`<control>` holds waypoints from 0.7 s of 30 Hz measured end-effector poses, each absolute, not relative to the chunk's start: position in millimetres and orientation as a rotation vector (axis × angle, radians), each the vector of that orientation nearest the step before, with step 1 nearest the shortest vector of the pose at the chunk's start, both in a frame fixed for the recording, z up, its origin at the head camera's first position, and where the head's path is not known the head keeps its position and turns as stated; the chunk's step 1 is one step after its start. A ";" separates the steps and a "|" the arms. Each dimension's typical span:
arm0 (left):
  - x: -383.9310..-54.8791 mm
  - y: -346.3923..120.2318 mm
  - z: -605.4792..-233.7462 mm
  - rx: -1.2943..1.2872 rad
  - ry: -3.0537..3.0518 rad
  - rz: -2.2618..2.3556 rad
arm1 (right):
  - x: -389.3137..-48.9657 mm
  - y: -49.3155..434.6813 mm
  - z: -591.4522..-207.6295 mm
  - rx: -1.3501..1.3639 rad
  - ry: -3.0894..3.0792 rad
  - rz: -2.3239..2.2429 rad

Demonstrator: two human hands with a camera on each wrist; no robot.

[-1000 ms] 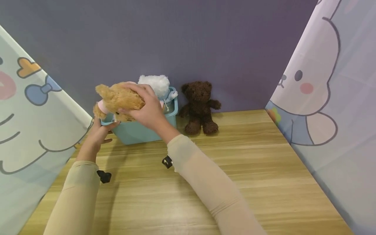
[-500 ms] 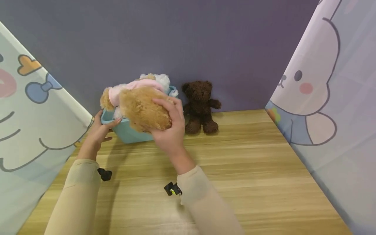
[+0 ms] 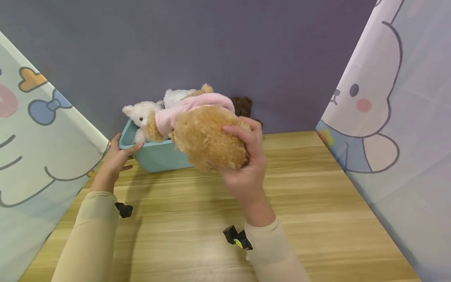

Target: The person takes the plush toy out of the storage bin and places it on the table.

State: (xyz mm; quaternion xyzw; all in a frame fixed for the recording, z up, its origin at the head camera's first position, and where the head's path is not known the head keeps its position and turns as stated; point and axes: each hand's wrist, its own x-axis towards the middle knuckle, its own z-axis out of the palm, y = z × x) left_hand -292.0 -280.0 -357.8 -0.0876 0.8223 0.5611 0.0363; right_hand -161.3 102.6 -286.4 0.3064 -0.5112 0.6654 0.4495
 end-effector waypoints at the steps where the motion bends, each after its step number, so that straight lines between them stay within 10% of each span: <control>1: -291.9 -280.9 -358.5 -0.270 2.526 1.727 | -159.8 106.0 -287.4 0.749 -1.282 1.632; 21: -291.8 -280.3 -358.5 -0.283 2.518 1.733 | -199.1 233.9 -295.2 0.572 -2.183 1.082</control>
